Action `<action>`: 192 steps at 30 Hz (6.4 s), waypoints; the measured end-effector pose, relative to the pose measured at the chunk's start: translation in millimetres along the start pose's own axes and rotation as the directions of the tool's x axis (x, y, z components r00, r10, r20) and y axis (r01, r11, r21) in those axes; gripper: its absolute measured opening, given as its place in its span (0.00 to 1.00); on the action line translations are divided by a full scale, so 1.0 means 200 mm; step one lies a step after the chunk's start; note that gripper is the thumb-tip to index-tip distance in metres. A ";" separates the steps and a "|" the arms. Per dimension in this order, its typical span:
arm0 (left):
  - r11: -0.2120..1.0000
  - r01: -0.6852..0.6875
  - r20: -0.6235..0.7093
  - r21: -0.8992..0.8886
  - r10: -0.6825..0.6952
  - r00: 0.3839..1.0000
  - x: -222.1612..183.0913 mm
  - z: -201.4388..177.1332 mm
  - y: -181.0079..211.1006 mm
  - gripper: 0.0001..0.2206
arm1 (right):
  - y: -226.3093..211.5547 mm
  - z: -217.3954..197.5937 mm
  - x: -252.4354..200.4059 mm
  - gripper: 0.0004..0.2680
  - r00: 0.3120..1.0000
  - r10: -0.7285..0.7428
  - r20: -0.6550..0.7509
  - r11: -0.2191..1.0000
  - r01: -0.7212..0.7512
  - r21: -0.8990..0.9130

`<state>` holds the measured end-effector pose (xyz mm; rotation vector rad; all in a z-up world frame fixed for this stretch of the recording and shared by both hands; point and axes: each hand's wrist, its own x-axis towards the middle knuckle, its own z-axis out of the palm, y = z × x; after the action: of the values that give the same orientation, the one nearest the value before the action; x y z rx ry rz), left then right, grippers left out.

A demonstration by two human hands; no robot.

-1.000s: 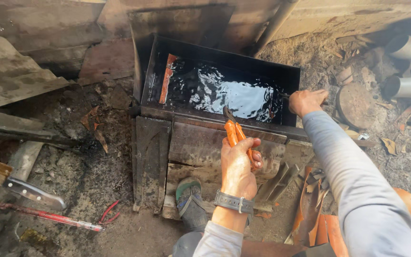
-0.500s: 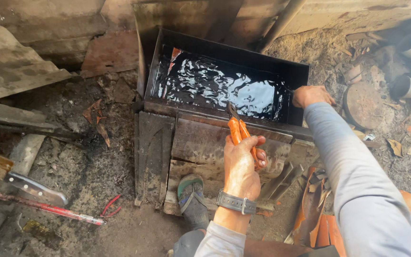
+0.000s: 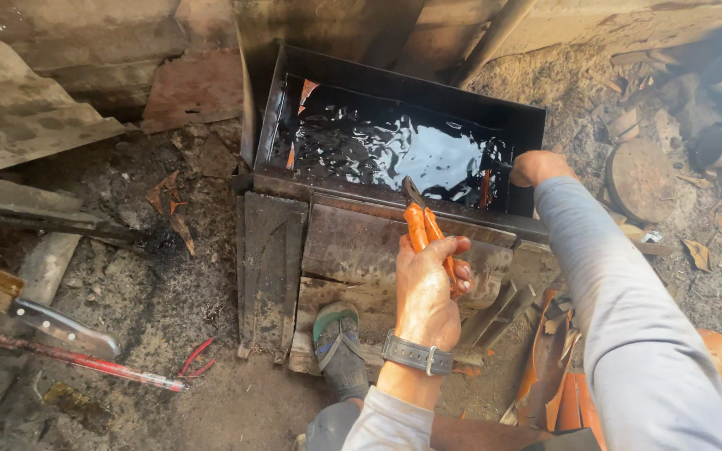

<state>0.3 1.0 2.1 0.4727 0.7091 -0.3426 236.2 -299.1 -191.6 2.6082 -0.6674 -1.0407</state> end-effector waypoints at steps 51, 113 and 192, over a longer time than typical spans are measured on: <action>0.993 -0.026 0.002 0.112 0.026 1.000 0.10 -0.11 0.10 0.14 | 0.16 0.39 -1.30 0.06 0.638 -0.390 -0.664 0.878 0.475 -0.059; 0.999 -0.051 0.039 -0.001 0.051 0.998 0.00 -0.08 0.12 0.13 | 0.20 0.18 -0.19 0.13 0.854 -0.394 -0.338 0.912 0.408 -0.032; -0.137 -0.255 0.289 0.957 0.409 0.865 0.06 -0.17 0.06 0.26 | -0.17 0.04 -1.12 0.09 0.805 -0.374 -0.460 0.927 0.339 -0.160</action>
<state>-3.1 27.6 -25.4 2.1812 0.2406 -0.2760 98.2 -158.3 -79.6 2.8236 -0.0151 -0.4267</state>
